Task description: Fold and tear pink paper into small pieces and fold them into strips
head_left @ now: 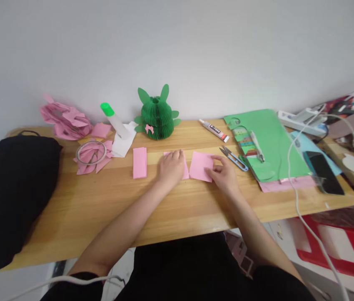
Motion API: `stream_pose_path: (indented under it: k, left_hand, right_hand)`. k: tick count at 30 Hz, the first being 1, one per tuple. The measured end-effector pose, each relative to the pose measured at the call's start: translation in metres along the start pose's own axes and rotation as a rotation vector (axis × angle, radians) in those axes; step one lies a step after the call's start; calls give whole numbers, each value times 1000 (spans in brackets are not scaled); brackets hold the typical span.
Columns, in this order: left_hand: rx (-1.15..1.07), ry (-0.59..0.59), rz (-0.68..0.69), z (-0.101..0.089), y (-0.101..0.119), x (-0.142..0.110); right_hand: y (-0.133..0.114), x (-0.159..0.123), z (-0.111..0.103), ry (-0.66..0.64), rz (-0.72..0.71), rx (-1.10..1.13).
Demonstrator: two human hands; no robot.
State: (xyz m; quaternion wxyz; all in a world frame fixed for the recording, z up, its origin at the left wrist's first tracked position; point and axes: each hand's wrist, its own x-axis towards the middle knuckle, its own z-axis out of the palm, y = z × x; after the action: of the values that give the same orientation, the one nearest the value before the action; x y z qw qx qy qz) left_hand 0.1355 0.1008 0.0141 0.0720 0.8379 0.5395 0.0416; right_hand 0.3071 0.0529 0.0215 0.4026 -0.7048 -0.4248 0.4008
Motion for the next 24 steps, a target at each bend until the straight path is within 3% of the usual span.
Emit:
stream_pose_path:
  k: [8, 14, 16, 19, 21, 24]
  left_hand:
    - [-132, -11, -42, -3, 1, 0]
    - [-408, 42, -101, -8, 0, -1]
    - [-554, 59, -87, -23, -2, 0]
    - [-799, 93, -23, -65, -1, -4]
    - [-918, 162, 13, -100, 2, -14]
    - [-1238, 330, 4, -144, 8, -35]
  right_hand:
    - [14, -15, -9, 103, -55, 85]
    - [-7, -33, -18, 6, -193, 271]
    - [-24, -41, -18, -52, -244, 317]
    - [-54, -48, -19, -161, -314, 404]
    - [-77, -50, -19, -113, -435, 371]
    - [-115, -53, -18, 75, -697, 140]
